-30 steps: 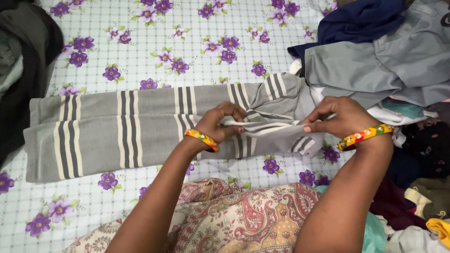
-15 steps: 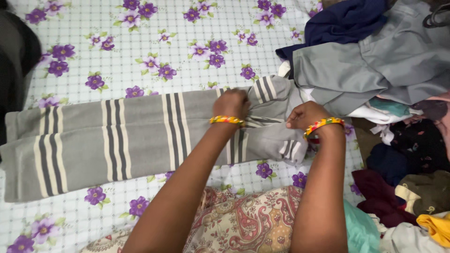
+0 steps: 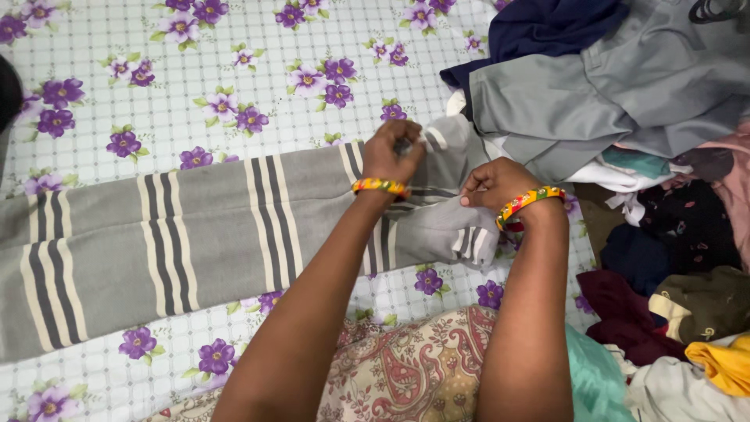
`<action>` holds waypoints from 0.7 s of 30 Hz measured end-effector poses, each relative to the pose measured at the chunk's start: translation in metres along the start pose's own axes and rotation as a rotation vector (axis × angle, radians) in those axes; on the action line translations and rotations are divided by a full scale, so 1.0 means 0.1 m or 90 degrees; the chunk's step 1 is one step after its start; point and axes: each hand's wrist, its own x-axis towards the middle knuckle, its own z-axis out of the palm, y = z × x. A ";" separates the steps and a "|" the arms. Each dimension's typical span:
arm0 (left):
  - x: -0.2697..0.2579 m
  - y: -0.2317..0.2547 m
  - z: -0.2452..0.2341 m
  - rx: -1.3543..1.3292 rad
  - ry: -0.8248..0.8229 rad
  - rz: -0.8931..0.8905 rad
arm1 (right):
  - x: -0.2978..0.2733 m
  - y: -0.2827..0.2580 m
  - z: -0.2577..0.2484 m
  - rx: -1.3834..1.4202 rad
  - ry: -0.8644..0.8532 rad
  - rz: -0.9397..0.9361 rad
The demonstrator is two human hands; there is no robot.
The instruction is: The person removes a grey striped shirt from a bag, lays it flat on a floral sheet, and folds it before beginning to lay out a blue garment.
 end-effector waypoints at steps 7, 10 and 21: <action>-0.27 0.37 -0.19 0.288 -0.220 0.115 | -0.08 -0.19 0.01 -0.032 -0.038 -0.057; -0.26 0.39 -0.08 0.328 -0.209 0.173 | -0.10 -0.22 0.01 -0.088 -0.045 -0.046; 0.02 0.31 0.40 0.392 -0.241 0.285 | -0.10 -0.26 0.00 -0.127 -0.005 -0.042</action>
